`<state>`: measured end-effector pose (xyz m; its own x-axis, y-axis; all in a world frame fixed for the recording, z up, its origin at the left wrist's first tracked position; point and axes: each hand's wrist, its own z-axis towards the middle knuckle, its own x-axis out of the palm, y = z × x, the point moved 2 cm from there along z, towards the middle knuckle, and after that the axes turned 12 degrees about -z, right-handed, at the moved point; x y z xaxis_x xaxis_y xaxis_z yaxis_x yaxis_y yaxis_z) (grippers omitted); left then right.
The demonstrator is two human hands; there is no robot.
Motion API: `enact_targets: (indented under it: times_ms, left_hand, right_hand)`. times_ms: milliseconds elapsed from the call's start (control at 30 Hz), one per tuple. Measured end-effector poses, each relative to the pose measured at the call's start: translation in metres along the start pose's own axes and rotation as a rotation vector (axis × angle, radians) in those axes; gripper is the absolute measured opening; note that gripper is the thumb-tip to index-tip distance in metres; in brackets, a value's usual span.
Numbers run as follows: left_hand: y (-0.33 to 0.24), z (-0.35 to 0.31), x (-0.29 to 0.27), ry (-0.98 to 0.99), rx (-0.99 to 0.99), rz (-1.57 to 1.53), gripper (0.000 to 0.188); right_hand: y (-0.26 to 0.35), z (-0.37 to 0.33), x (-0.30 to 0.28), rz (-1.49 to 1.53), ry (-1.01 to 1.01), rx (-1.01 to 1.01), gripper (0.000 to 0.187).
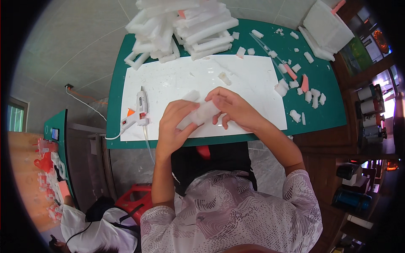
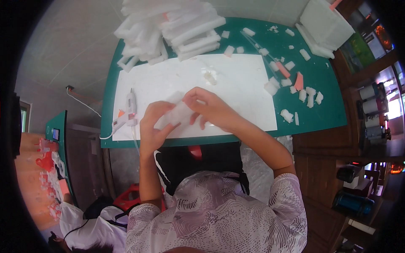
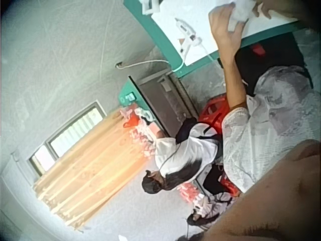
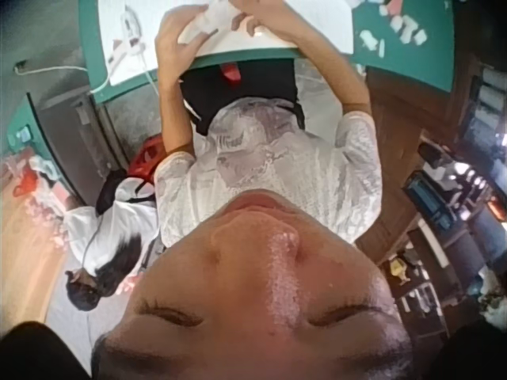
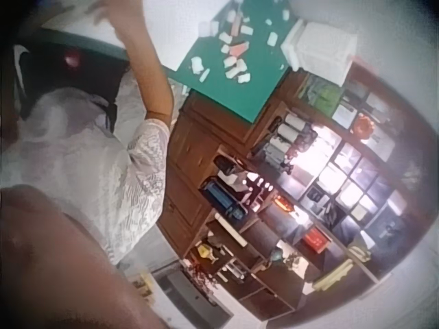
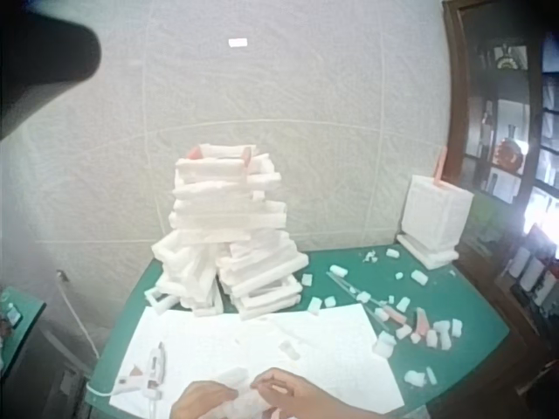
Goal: Using a hot glue gun to assemble white and pink foam pieces into a vertical structure.
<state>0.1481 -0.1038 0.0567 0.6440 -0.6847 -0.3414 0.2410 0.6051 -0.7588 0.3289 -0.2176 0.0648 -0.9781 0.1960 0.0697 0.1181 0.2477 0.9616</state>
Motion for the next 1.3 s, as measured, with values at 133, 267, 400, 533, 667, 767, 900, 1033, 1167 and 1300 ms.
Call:
enact_targets:
  times_ms: [133,267,400,533,667,767,900,1033,1167,1300]
  left_hand:
    - [0.002,-0.014,-0.013,-0.107,-0.031,-0.028,0.048]
    - [0.013,-0.019,-0.016,-0.191,-0.066,-0.071,0.050]
    - [0.020,-0.018,-0.016,-0.240,-0.116,-0.084,0.050]
    - [0.022,-0.019,-0.018,-0.245,-0.132,-0.091,0.050]
    - [0.023,-0.019,-0.018,-0.251,-0.141,-0.094,0.050]
    - [0.023,-0.017,-0.016,-0.255,-0.131,-0.101,0.051]
    - [0.023,-0.017,-0.016,-0.266,-0.137,-0.116,0.051]
    - [0.023,-0.017,-0.016,-0.266,-0.143,-0.110,0.052]
    - [0.025,-0.019,-0.015,-0.280,-0.148,-0.139,0.052]
    - [0.024,-0.019,-0.014,-0.276,-0.161,-0.141,0.052]
  right_hand:
    - [0.001,-0.001,-0.052,-0.466,-0.322,-0.168,0.026]
    - [-0.022,0.039,-0.093,-1.095,-0.473,-0.453,0.035]
    - [-0.040,0.070,-0.099,-1.178,-0.393,-0.534,0.036]
    - [-0.038,0.080,-0.099,-1.139,-0.376,-0.323,0.020]
    - [-0.034,0.076,-0.095,-1.041,-0.382,-0.302,0.013]
    - [-0.031,0.072,-0.097,-0.965,-0.391,-0.303,0.012]
    - [-0.037,0.071,-0.102,-0.871,-0.327,-0.276,0.014]
    - [-0.029,0.057,-0.096,-0.337,-0.149,-0.283,0.016]
    - [-0.018,0.039,-0.083,-0.116,-0.039,-0.302,0.017]
    - [-0.010,0.023,-0.079,-0.223,-0.028,-0.243,0.021]
